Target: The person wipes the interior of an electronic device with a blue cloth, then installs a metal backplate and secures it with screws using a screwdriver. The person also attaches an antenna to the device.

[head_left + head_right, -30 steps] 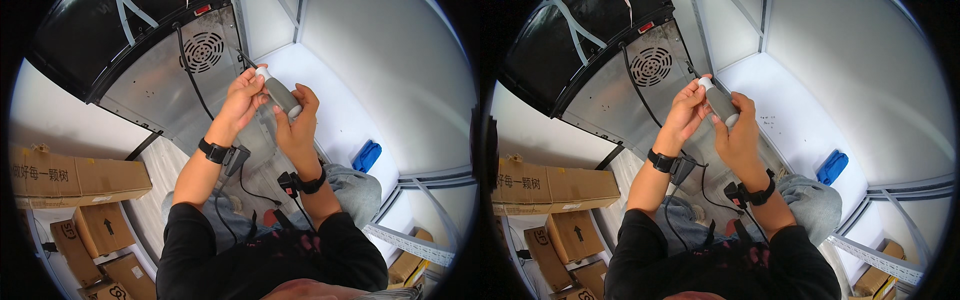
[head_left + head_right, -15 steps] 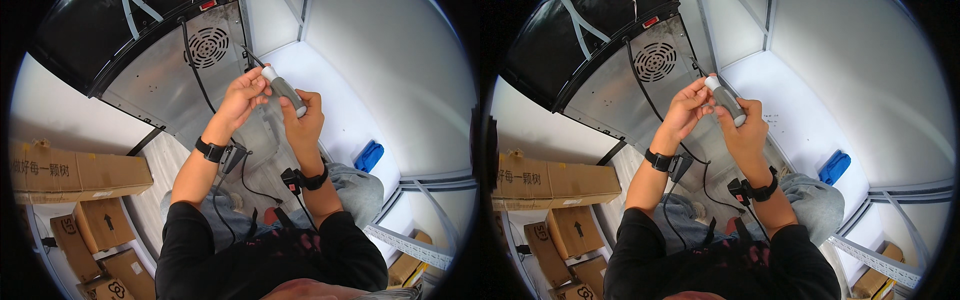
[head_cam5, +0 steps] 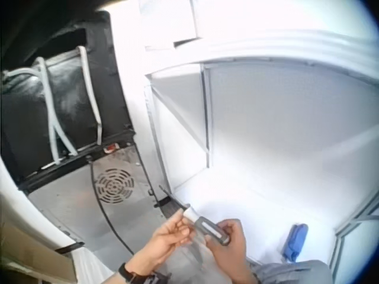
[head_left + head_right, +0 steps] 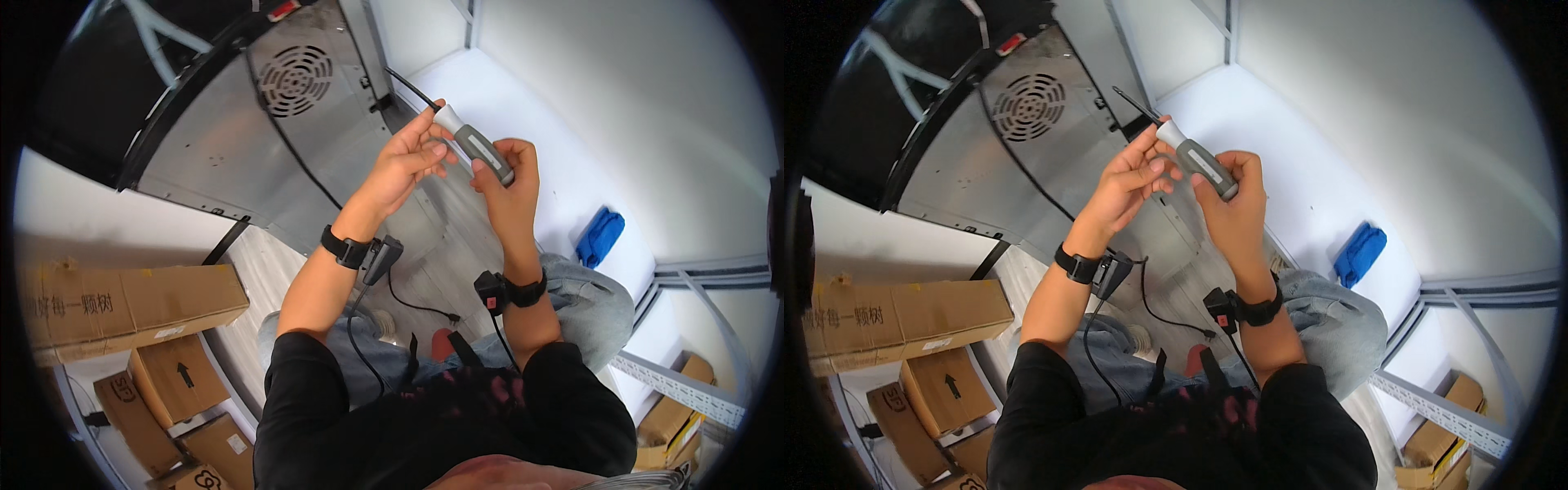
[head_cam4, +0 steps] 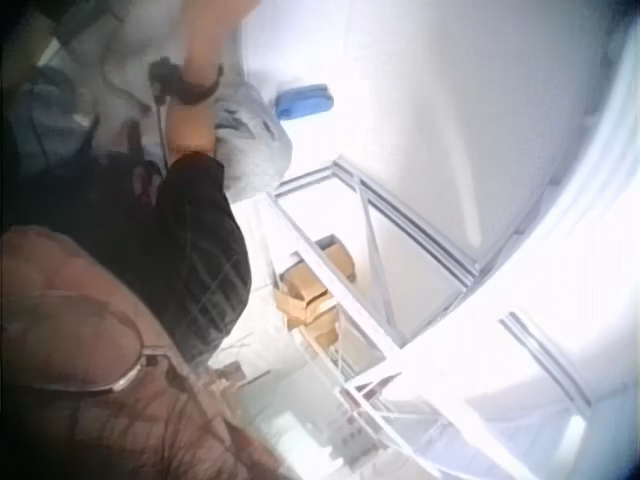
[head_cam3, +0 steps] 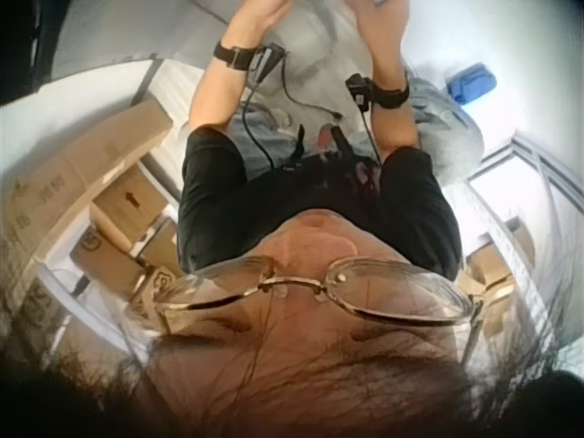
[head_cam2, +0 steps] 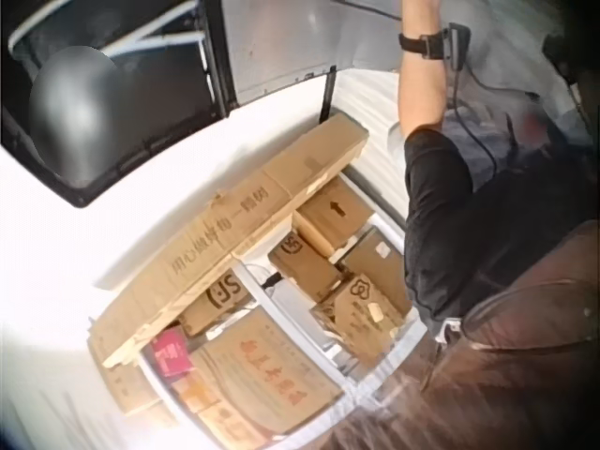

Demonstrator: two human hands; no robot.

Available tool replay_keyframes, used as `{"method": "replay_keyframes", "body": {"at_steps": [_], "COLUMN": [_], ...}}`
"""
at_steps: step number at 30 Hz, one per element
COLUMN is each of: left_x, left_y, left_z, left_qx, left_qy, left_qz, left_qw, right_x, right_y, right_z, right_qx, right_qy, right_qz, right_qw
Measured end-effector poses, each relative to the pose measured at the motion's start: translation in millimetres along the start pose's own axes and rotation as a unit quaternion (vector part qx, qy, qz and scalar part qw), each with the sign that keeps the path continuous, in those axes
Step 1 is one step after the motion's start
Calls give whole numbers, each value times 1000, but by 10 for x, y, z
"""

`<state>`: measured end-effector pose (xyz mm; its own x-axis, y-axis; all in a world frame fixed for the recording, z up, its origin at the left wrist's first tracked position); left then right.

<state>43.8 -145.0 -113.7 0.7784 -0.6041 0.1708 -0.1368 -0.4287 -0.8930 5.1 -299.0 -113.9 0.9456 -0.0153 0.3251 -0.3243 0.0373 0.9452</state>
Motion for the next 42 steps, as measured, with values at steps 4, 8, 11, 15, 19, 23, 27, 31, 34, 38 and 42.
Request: {"method": "replay_keyframes", "body": {"at_steps": [4, 8, 11, 15, 19, 23, 27, 31, 34, 38, 42], "left_x": [238, 537, 724, 855, 1019, 1237, 1358, 1409, 1403, 1260, 1099], "left_y": [376, 904, 1436, 2379, 2936, 3242, 3345, 3422, 3414, 3360, 2767], "left_z": [-13, 236, 614, 1138, 1422, 1609, 1673, 1681, 1735, 1819, 1541], "left_qx": [-8, -48, 51, 244, 339, 444, 505, 500, 504, 300, -118], "left_qy": [6, 6, -121, -156, -193, -194, -200, -195, -201, -280, -355], "left_qz": [21, 63, 160, 220, 243, 253, 219, 193, 156, 211, 119], "left_qw": [1000, 997, 978, 931, 888, 838, 811, 821, 825, 887, 920], "right_x": [99, 183, 242, 243, 214, 183, 167, 168, 189, 216, 192], "right_y": [-306, -656, -886, -1302, -1617, -1884, -1999, -2048, -2046, -2006, -1931], "right_z": [310, 741, 1135, 1386, 1432, 1478, 1486, 1470, 1433, 1358, 1285], "right_qx": [-27, 11, 26, 72, 104, 121, 131, 138, 141, 119, 80], "right_qy": [22, -36, -115, -179, -204, -216, -221, -225, -214, -190, -139], "right_qz": [-74, -144, -131, -148, -174, -203, -203, -211, -204, -195, -187], "right_qw": [997, 989, 984, 970, 958, 947, 945, 941, 945, 955, 969]}}
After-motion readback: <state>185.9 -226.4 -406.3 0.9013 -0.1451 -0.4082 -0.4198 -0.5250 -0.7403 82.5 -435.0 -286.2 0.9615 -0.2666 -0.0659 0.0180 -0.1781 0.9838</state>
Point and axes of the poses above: each hand's wrist, its own x-axis towards the middle knuckle, its own z-axis out of the back of the hand, y = z × x, the point moved 7 cm from there along x, towards the middle knuckle, and after that the axes turned 13 degrees about y, right-handed, at the moved point
